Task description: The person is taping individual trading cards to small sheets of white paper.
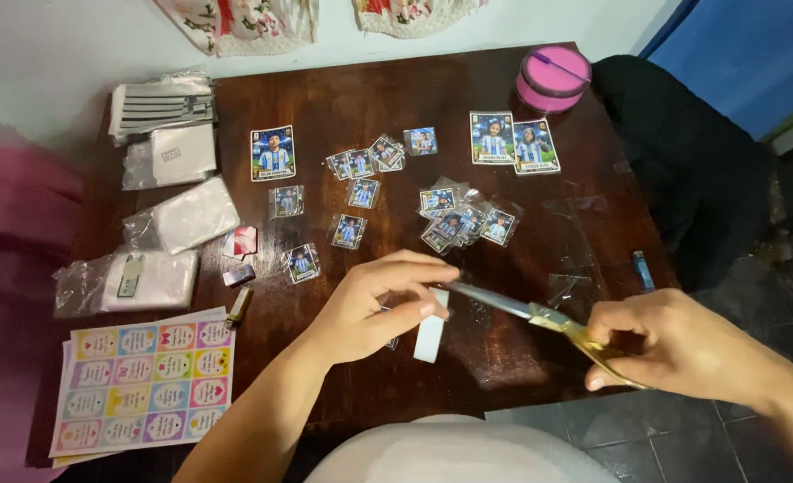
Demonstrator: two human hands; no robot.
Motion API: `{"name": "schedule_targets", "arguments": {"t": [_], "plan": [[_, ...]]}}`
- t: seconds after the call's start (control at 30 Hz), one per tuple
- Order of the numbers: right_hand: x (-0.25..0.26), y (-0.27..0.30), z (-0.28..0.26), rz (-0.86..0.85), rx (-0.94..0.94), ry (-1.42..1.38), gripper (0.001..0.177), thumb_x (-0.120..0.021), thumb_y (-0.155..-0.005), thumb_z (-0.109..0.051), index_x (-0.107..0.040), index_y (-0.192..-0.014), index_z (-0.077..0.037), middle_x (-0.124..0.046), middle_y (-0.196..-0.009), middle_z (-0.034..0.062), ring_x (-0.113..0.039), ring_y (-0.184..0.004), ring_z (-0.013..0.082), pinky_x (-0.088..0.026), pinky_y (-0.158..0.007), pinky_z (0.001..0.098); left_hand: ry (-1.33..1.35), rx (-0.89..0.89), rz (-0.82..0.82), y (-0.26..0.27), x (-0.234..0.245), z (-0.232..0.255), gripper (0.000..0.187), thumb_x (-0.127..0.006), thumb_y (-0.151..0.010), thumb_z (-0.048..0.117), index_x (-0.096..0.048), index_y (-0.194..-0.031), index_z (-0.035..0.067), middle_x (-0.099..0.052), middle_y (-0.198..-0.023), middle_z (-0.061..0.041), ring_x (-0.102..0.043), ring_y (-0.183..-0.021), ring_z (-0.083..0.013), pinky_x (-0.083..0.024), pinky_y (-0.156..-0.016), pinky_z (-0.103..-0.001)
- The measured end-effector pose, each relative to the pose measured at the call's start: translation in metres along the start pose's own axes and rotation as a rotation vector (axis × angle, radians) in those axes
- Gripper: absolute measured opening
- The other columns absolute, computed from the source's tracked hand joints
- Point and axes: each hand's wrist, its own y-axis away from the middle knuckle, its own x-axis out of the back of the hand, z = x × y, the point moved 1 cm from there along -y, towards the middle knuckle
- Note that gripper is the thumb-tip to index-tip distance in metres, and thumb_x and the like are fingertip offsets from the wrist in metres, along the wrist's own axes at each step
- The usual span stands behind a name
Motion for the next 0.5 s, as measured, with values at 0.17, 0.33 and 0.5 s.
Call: {"name": "schedule_targets", "arguments": {"t": [0.17,0.33,0.5], "plan": [[0.003,0.007,0.006,-0.074,-0.212,-0.036,0.044,-0.096,-0.064,-0.04,-0.074,-0.091,-0.013,-0.067,-0.072,0.0008,-0.064,-0.057,0.0144,-0.052,-0.049,0.0308,0.028,-0.006,0.079,-0.001,0.0,-0.001,0.046,-0.063,-0.094,-0.011,-0.063,-0.138,0.002,-0.06,-0.138,-0.012,-0.077,-0.104,-0.0195,-0.06,-0.085,-0.026],[0.006,0.006,-0.012,-0.059,-0.208,0.074,0.054,-0.099,-0.06,-0.049,-0.073,-0.092,-0.015,-0.068,-0.066,0.0019,-0.066,-0.055,0.0154,-0.056,-0.049,0.0319,0.024,0.039,0.088,-0.005,-0.005,0.014,0.054,-0.062,-0.092,-0.014,-0.058,-0.142,0.003,-0.054,-0.143,-0.012,-0.077,-0.103,-0.0204,-0.058,-0.081,-0.024],[0.007,0.002,-0.015,-0.017,-0.064,0.076,0.055,-0.097,-0.058,-0.053,-0.075,-0.09,-0.014,-0.066,-0.064,0.0004,-0.065,-0.059,0.0143,-0.056,-0.047,0.03,0.106,0.117,0.067,-0.009,-0.008,0.024,0.068,-0.054,-0.086,-0.019,-0.049,-0.149,0.005,-0.048,-0.149,-0.012,-0.076,-0.11,-0.0236,-0.058,-0.076,-0.026]]}}
